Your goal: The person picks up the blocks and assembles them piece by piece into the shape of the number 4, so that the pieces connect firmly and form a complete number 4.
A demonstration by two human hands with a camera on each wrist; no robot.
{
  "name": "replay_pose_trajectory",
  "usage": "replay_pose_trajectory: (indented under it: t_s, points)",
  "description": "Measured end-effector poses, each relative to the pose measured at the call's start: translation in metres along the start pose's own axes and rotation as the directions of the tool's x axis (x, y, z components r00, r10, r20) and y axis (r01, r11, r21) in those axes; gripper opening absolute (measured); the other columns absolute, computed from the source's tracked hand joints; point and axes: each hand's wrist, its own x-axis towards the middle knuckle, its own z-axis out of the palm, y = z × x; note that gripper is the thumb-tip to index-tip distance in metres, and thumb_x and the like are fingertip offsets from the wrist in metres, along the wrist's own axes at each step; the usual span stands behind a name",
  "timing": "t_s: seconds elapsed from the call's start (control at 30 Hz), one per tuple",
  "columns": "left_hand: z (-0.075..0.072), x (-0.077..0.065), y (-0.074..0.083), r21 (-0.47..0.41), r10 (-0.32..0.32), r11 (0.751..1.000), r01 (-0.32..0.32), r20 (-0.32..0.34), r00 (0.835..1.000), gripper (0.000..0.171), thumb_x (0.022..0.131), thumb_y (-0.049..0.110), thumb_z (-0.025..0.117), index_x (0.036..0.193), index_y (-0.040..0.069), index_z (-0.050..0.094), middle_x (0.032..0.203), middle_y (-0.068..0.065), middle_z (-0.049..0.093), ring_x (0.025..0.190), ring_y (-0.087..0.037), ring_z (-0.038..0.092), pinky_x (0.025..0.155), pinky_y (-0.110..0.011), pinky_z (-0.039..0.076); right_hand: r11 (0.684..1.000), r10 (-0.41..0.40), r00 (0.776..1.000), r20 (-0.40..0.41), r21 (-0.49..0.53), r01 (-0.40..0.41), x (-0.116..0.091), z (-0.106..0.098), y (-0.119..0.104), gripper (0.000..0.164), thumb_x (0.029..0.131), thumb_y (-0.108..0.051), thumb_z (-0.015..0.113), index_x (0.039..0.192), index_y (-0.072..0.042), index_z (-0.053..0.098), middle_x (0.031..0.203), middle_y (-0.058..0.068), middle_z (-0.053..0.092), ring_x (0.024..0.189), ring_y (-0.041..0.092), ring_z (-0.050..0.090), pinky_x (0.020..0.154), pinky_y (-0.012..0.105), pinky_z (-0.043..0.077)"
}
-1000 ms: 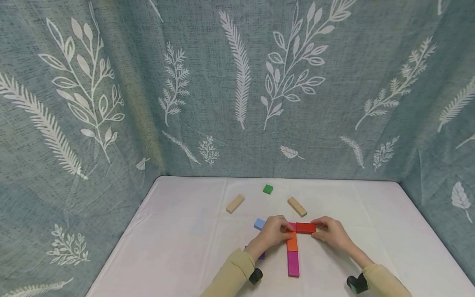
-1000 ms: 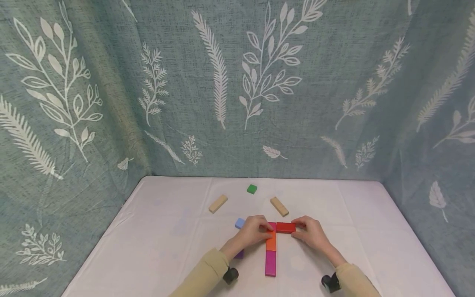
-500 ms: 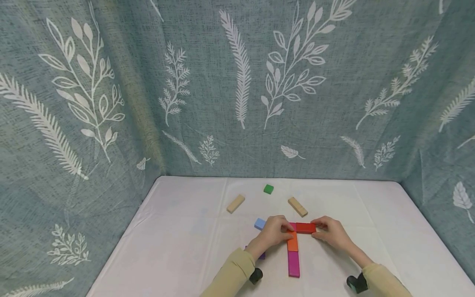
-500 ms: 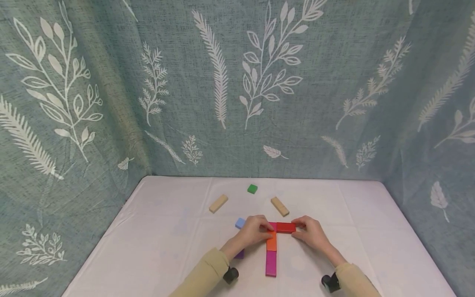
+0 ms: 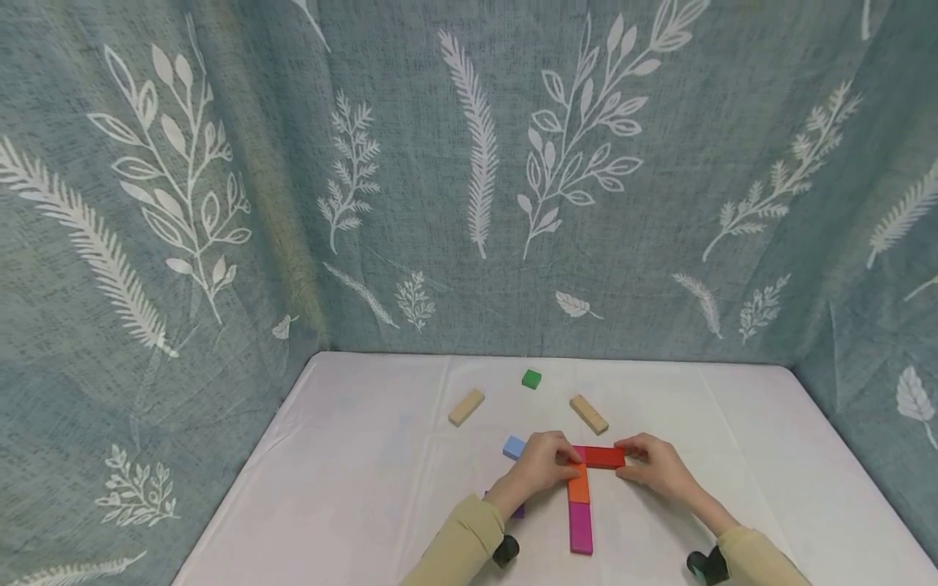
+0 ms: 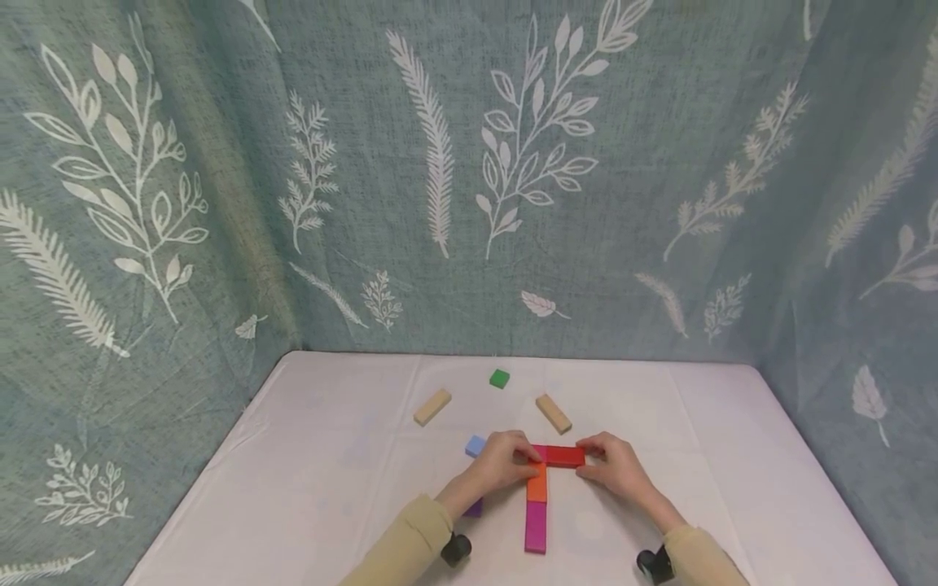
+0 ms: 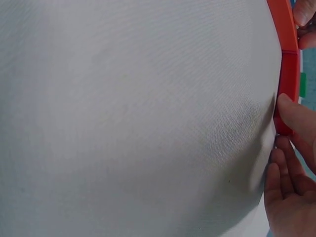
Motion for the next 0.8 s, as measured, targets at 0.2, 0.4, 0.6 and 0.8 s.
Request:
replay_pose_trajectory:
  t_s: [0.2,0.4,0.6,0.8]
  points:
    - [-0.0002,-0.0012,-0.0003,0.004,-0.003,1.0,0.003,0.004,1.0,0.013,0.077,0.01,0.078,0.09,0.007,0.076,0.08,0.0,0.064,0.074,-0.006,0.055,0.067,-0.012,0.044,0.999,0.043,0.999,0.01,0.013,-0.043,0.0017,0.0011,-0.0007,0.039,0.074,-0.011,0.079,0.11,-0.001,0.066,0.103,0.009,0.067,0.092,0.02,0.06,0.083,0.037,0.054]
    - [0.0014,-0.001,-0.001,-0.007,-0.022,1.0,0.022,0.004,1.0,0.013,0.077,0.01,0.077,0.09,0.008,0.076,0.08,0.0,0.064,0.074,-0.004,0.053,0.066,-0.012,0.044,0.998,0.061,0.998,0.013,0.016,-0.061,0.0038,0.0021,0.001,0.038,0.074,-0.013,0.079,0.109,-0.003,0.067,0.103,0.007,0.067,0.091,0.018,0.059,0.081,0.032,0.053]
    - [0.0029,0.0003,-0.0031,-0.01,-0.008,1.0,0.008,-0.007,1.0,0.012,0.077,0.01,0.078,0.089,0.008,0.076,0.079,0.001,0.064,0.072,-0.003,0.052,0.065,-0.011,0.042,0.998,0.062,0.998,0.015,0.018,-0.062,0.0042,0.0017,0.0037,0.039,0.075,-0.019,0.079,0.109,-0.002,0.067,0.103,0.008,0.068,0.091,0.018,0.06,0.08,0.032,0.053]
    - [0.0026,0.0013,-0.0038,-0.025,0.005,1.0,-0.005,-0.007,1.0,0.012,0.076,0.009,0.078,0.089,0.008,0.076,0.08,0.0,0.065,0.073,-0.005,0.055,0.064,-0.01,0.043,0.998,0.06,0.998,0.023,0.019,-0.061,0.0058,-0.0019,0.0053,0.039,0.077,-0.02,0.078,0.109,-0.002,0.067,0.103,0.008,0.068,0.091,0.019,0.062,0.078,0.032,0.054]
